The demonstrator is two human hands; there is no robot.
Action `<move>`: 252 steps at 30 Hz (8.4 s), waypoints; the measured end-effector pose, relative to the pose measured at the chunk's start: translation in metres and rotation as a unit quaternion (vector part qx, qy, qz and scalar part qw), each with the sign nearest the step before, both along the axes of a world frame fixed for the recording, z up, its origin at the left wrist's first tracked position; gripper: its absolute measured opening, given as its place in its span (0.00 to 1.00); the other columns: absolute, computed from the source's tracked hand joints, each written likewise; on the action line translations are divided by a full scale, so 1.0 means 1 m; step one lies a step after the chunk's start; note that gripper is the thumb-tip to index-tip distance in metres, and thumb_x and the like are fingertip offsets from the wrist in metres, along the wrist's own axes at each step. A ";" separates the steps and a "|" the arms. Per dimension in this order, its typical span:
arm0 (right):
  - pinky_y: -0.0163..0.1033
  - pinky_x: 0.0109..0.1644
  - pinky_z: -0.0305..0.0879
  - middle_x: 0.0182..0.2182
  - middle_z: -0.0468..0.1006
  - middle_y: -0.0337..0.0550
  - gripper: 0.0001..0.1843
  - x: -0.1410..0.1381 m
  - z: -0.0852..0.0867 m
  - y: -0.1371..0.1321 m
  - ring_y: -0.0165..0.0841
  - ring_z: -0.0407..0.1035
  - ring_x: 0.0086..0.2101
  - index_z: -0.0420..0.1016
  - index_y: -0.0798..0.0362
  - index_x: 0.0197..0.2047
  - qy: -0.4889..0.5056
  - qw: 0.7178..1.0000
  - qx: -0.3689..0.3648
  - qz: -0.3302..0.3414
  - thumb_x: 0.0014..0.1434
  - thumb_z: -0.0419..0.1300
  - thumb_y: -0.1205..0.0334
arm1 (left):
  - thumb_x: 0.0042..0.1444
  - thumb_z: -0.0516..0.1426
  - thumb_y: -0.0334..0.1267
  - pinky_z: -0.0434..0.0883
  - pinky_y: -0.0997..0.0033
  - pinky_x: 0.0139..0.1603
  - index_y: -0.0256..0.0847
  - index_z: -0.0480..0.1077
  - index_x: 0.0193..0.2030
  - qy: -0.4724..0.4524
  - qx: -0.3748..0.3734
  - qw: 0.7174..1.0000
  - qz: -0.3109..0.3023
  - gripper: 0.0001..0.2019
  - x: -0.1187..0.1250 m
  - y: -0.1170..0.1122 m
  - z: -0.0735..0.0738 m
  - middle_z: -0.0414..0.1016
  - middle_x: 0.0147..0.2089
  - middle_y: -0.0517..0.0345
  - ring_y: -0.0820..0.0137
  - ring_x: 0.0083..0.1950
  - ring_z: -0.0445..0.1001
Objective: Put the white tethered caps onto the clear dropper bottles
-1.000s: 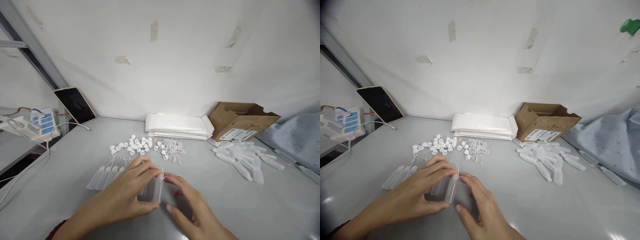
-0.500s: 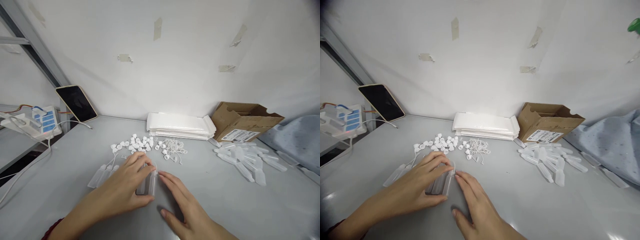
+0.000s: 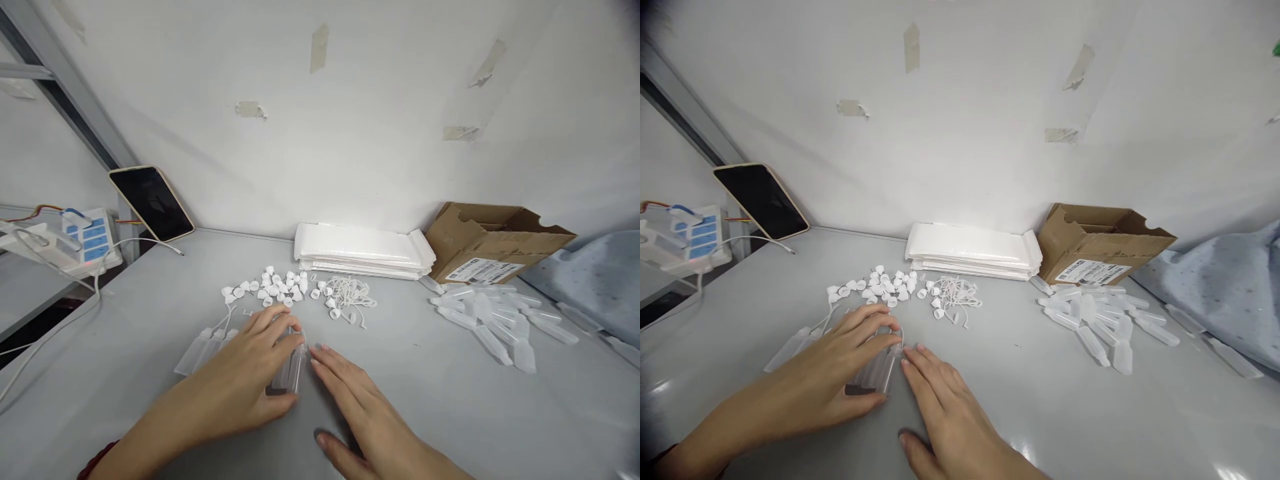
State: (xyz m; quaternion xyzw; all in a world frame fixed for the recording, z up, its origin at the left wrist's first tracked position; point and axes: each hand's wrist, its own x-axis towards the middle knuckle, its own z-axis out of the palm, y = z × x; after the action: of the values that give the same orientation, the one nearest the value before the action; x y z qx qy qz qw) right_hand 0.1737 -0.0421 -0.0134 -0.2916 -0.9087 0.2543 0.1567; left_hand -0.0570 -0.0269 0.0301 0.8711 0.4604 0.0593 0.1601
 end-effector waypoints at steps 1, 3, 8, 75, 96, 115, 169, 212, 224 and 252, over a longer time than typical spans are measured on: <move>0.48 0.67 0.52 0.67 0.52 0.57 0.38 0.000 0.000 0.000 0.40 0.43 0.67 0.49 0.65 0.68 0.001 1.000 0.000 0.002 0.55 0.55 0.70 | 0.53 0.57 0.37 0.57 0.52 0.65 0.42 0.65 0.53 0.005 -0.003 1.000 0.001 0.19 -0.001 -0.001 0.000 0.62 0.60 0.51 0.54 0.68 0.45; 0.47 0.66 0.52 0.67 0.52 0.58 0.38 0.001 0.000 0.000 0.40 0.44 0.67 0.50 0.65 0.67 0.006 1.000 0.001 0.003 0.55 0.56 0.71 | 0.53 0.57 0.38 0.57 0.50 0.66 0.43 0.65 0.54 0.013 -0.011 1.000 0.003 0.20 -0.003 -0.002 -0.001 0.61 0.61 0.51 0.54 0.69 0.44; 0.44 0.66 0.54 0.67 0.53 0.56 0.36 0.003 -0.001 -0.002 0.37 0.46 0.66 0.50 0.63 0.67 0.028 0.999 -0.015 -0.007 0.57 0.55 0.71 | 0.54 0.56 0.39 0.59 0.48 0.65 0.44 0.63 0.57 0.025 -0.026 0.999 0.011 0.22 -0.005 -0.002 -0.001 0.59 0.64 0.52 0.53 0.71 0.43; 0.48 0.61 0.63 0.62 0.64 0.55 0.23 0.023 0.015 0.016 0.40 0.59 0.61 0.60 0.53 0.61 0.082 0.986 0.073 -0.123 0.62 0.53 0.65 | 0.57 0.57 0.41 0.63 0.48 0.63 0.44 0.61 0.59 -0.041 0.004 0.999 -0.004 0.23 -0.002 -0.001 -0.002 0.58 0.66 0.49 0.52 0.70 0.47; 0.51 0.46 0.65 0.47 0.75 0.56 0.18 0.142 0.027 0.078 0.49 0.69 0.47 0.74 0.56 0.49 -0.323 0.832 0.165 -0.420 0.58 0.52 0.75 | 0.64 0.53 0.35 0.69 0.71 0.28 0.34 0.70 0.34 0.011 0.032 0.998 0.048 0.10 0.104 0.054 0.001 0.70 0.27 0.60 0.73 0.26 0.70; 0.37 0.34 0.72 0.42 0.80 0.48 0.17 0.074 0.039 0.042 0.37 0.76 0.38 0.69 0.54 0.53 -0.061 0.920 0.093 -0.376 0.63 0.54 0.59 | 0.63 0.50 0.25 0.66 0.78 0.40 0.41 0.65 0.44 -0.278 0.144 0.949 -0.024 0.08 0.049 0.005 -0.001 0.70 0.38 0.60 0.76 0.38 0.70; 0.35 0.37 0.75 0.43 0.79 0.43 0.26 0.018 0.022 -0.006 0.32 0.74 0.34 0.63 0.45 0.58 0.243 0.958 0.021 -0.150 0.59 0.56 0.74 | 0.54 0.61 0.37 0.74 0.68 0.41 0.48 0.68 0.42 -0.341 -0.023 0.929 0.142 0.09 0.054 -0.013 -0.002 0.77 0.36 0.64 0.69 0.38 0.76; 0.38 0.45 0.70 0.41 0.80 0.44 0.12 0.020 0.033 0.000 0.31 0.75 0.37 0.75 0.48 0.48 0.410 0.765 -0.480 -0.128 0.60 0.61 0.65 | 0.54 0.60 0.36 0.72 0.70 0.40 0.47 0.73 0.39 -0.369 -0.143 0.910 0.123 0.06 0.057 -0.011 0.012 0.77 0.37 0.63 0.70 0.37 0.73; 0.36 0.43 0.67 0.36 0.80 0.45 0.14 0.020 0.030 0.006 0.32 0.76 0.36 0.76 0.54 0.47 0.463 0.586 -0.663 -0.051 0.57 0.64 0.66 | 0.45 0.66 0.30 0.72 0.71 0.47 0.51 0.59 0.56 -0.317 -0.016 0.948 0.010 0.32 0.061 -0.021 0.006 0.67 0.48 0.59 0.68 0.47 0.70; 0.37 0.46 0.64 0.35 0.80 0.41 0.11 0.013 0.035 0.001 0.35 0.72 0.42 0.79 0.48 0.42 0.391 0.781 -0.465 -0.145 0.64 0.54 0.61 | 0.55 0.57 0.26 0.69 0.58 0.47 0.30 0.61 0.55 -0.204 0.195 0.955 -0.089 0.21 0.059 -0.019 -0.001 0.67 0.44 0.47 0.60 0.46 0.64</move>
State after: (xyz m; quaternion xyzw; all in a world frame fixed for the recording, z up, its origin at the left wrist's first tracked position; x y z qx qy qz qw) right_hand 0.1864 -0.0410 0.0212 -0.3332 -0.4877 0.7126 0.3785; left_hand 0.0018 -0.0462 0.0296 0.8921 0.3183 0.3098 0.0824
